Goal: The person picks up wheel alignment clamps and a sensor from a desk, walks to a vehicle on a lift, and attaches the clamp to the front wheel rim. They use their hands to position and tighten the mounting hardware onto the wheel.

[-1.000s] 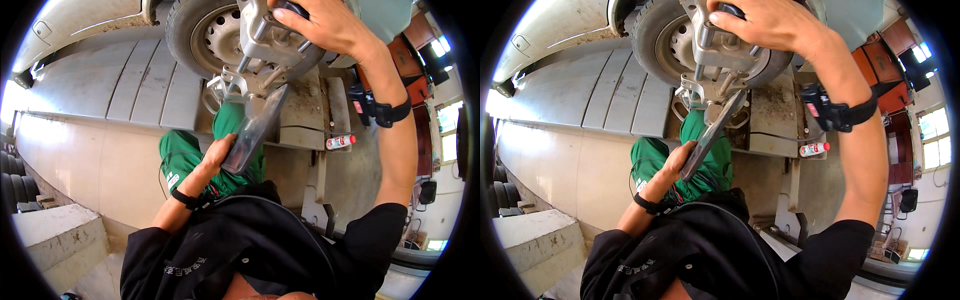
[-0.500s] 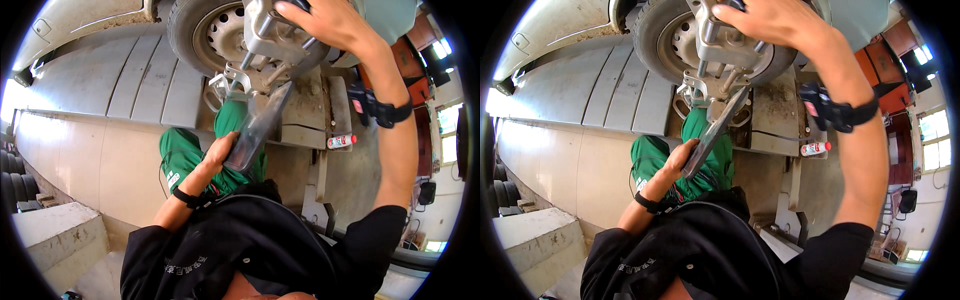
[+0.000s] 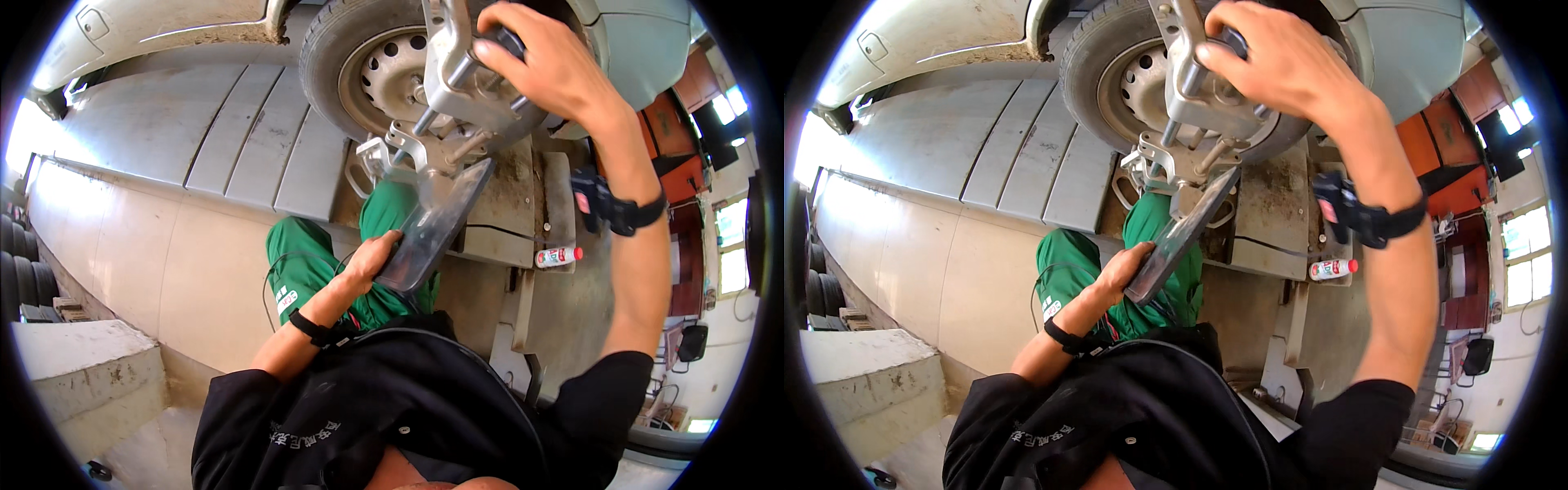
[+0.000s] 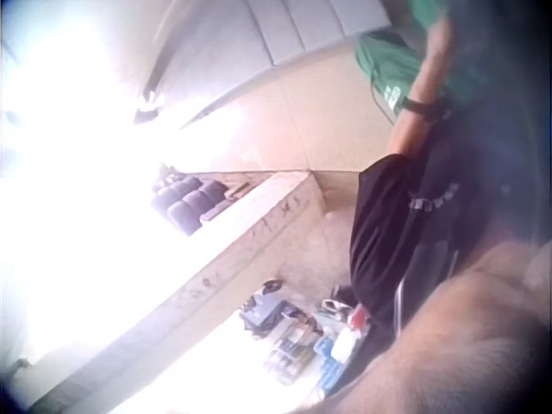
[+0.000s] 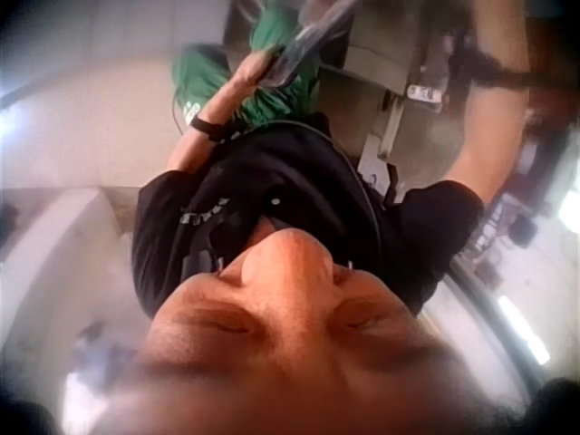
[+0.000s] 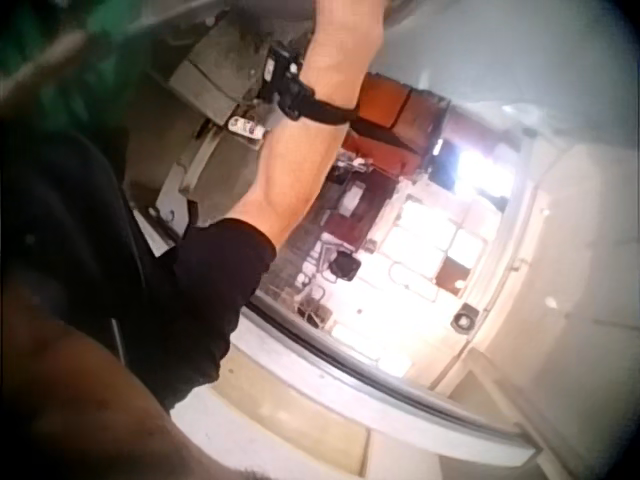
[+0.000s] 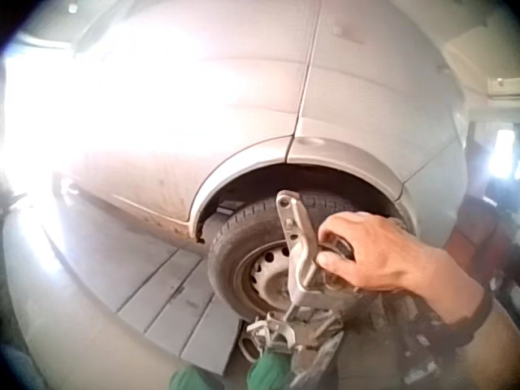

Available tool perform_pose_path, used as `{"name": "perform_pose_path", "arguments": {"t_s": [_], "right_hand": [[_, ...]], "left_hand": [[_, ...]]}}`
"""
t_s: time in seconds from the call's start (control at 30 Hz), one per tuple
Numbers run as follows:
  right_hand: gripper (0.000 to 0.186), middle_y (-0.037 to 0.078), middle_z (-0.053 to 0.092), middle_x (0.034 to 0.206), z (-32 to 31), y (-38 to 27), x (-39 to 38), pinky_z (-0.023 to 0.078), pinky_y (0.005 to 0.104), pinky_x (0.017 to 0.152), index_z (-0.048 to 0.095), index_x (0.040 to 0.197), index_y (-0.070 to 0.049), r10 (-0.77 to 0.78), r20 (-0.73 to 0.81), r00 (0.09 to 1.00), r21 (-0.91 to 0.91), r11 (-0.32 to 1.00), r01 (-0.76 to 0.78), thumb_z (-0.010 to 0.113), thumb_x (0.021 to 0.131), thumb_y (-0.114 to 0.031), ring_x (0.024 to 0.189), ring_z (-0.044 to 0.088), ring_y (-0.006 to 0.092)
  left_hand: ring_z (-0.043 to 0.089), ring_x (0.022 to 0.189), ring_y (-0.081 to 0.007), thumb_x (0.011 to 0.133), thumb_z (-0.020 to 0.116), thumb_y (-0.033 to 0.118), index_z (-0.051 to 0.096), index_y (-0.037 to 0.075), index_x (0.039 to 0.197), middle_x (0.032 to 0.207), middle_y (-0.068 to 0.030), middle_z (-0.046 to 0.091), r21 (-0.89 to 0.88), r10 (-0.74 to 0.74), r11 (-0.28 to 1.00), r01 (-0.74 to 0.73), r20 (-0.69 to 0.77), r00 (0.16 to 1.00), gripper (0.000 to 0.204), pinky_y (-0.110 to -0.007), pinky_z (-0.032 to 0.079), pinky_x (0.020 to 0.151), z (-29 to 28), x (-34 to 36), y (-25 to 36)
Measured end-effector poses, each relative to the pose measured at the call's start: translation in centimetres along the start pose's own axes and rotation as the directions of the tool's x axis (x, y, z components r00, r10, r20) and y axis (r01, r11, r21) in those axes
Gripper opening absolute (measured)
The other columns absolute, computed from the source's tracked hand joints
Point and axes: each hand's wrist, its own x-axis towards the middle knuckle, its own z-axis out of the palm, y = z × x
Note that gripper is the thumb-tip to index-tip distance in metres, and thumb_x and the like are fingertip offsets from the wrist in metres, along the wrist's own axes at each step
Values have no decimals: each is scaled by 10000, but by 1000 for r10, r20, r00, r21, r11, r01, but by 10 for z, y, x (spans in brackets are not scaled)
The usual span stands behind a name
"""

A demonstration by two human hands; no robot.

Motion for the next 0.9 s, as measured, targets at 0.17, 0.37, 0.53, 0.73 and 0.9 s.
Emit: {"name": "perform_pose_path", "arguments": {"t_s": [0.17,0.37,0.53,0.73,0.9], "right_hand": [[192,146,703,865,23,38,-16,563,450,739,693,940,-58,-43,-41,998,30,999,45,625,893,-231,802,675,378],[370,227,697,900,23,-7,28,527,478,808,651,960,12,599,206,774,-497,745,-444,592,910,-350,883,665,426],[240,176,665,983,-5,7,-11,524,429,856,603,1028,-18,-62,76,995,70,996,57,620,876,-203,931,647,381],[295,216,687,904,24,-1,-1,560,449,793,660,950,20,411,-28,911,-329,857,-397,633,865,-260,862,687,399],[344,251,687,900,23,-15,4,554,480,807,675,995,24,434,34,900,-417,825,-382,638,880,-298,859,679,426]], "left_hand": [[677,768,-213,973,533,407,692,-62,1052,943,-130,715,37,34,999,-34,-8,999,501,-333,538,725,7,1,-2],[678,762,-226,953,537,392,696,-67,1004,936,-150,710,122,32,992,-26,-52,998,488,-358,532,718,4,-2,6],[671,776,-217,956,540,380,679,-76,1032,950,-142,703,-84,0,996,2,26,1000,483,-351,527,741,7,-4,1],[648,654,-164,967,531,392,701,-27,973,874,-84,709,43,69,997,-67,-52,996,453,-312,518,625,9,0,-3],[643,647,-152,975,518,404,702,-18,968,838,-75,703,129,69,989,-68,2,998,460,-304,517,613,3,5,-1]]}}
